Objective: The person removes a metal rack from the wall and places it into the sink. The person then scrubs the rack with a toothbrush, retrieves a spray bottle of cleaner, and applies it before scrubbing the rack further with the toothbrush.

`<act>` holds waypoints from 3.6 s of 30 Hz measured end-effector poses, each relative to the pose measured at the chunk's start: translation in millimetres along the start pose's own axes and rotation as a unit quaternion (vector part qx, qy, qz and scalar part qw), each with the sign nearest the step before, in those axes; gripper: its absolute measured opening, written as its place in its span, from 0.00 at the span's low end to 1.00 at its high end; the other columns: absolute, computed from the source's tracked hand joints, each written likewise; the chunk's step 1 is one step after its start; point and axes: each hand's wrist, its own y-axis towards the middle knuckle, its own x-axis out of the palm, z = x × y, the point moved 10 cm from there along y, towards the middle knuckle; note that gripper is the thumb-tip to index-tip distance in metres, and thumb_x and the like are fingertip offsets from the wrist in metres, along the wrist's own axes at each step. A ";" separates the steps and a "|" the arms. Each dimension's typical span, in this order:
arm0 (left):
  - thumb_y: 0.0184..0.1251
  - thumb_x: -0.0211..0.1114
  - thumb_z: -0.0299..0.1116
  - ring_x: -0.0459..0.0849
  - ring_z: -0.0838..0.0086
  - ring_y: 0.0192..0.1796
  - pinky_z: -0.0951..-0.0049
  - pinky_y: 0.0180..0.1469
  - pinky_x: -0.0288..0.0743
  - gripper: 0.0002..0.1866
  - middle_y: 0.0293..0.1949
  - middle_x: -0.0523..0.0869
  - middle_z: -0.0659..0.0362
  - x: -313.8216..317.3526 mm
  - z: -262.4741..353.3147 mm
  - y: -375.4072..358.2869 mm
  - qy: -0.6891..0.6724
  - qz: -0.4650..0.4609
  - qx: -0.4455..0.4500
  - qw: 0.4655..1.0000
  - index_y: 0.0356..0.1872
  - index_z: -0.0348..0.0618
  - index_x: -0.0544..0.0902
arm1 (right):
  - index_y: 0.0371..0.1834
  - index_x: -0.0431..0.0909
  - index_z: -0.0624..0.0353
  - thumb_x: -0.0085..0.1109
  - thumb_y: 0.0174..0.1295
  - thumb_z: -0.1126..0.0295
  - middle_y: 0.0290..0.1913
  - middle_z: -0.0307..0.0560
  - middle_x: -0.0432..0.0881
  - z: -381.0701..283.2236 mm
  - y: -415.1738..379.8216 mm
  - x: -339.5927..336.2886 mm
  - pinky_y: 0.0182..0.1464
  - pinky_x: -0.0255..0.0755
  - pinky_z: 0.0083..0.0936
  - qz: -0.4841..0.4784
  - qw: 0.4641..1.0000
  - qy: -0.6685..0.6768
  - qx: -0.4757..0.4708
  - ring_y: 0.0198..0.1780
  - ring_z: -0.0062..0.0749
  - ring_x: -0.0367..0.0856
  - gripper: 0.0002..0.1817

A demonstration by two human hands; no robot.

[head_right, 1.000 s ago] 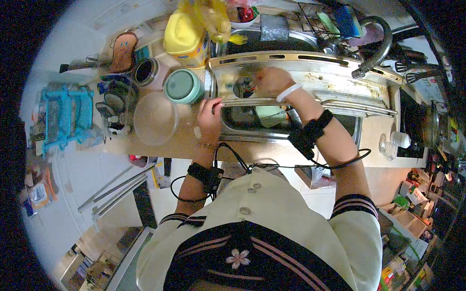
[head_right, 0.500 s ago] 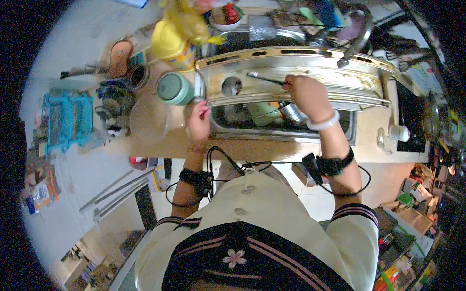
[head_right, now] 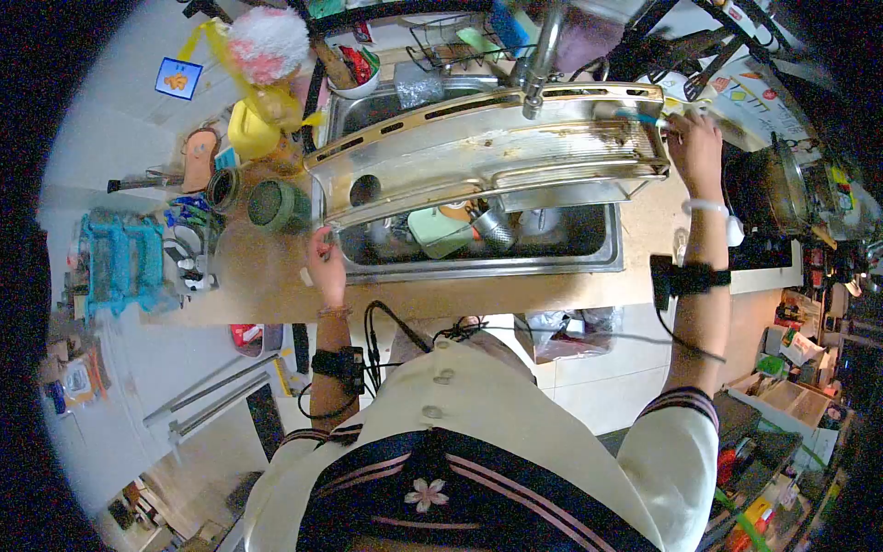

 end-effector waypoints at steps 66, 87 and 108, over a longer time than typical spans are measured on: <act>0.73 0.45 0.43 0.72 0.84 0.41 0.82 0.44 0.68 0.21 0.40 0.79 0.66 358.3 240.3 75.1 0.037 -0.658 0.186 0.729 0.58 0.41 0.72 | 0.48 0.74 0.63 0.47 0.61 0.79 0.30 0.38 0.74 -35.4 -290.0 147.4 0.36 0.65 0.17 -0.084 0.702 0.520 0.479 0.31 0.19 0.67 0.12; 0.69 0.49 0.36 0.73 0.64 0.59 0.70 0.60 0.65 0.16 0.55 0.76 0.50 126.2 161.7 115.3 0.024 -0.397 0.185 0.898 0.54 0.44 0.75 | 0.41 0.80 0.65 0.65 0.52 0.71 0.35 0.48 0.82 -75.2 -80.4 10.5 0.41 0.72 0.20 0.121 0.841 0.493 0.186 0.36 0.25 0.80 0.14; 0.62 0.55 0.22 0.79 0.74 0.39 0.77 0.41 0.73 0.13 0.43 0.81 0.60 -14.1 7.8 11.9 -0.105 -0.090 -0.003 0.990 0.47 0.42 0.77 | 0.42 0.79 0.63 0.67 0.53 0.61 0.30 0.40 0.79 -152.4 23.2 51.7 0.30 0.61 0.18 0.065 0.874 0.472 0.089 0.28 0.20 0.65 0.19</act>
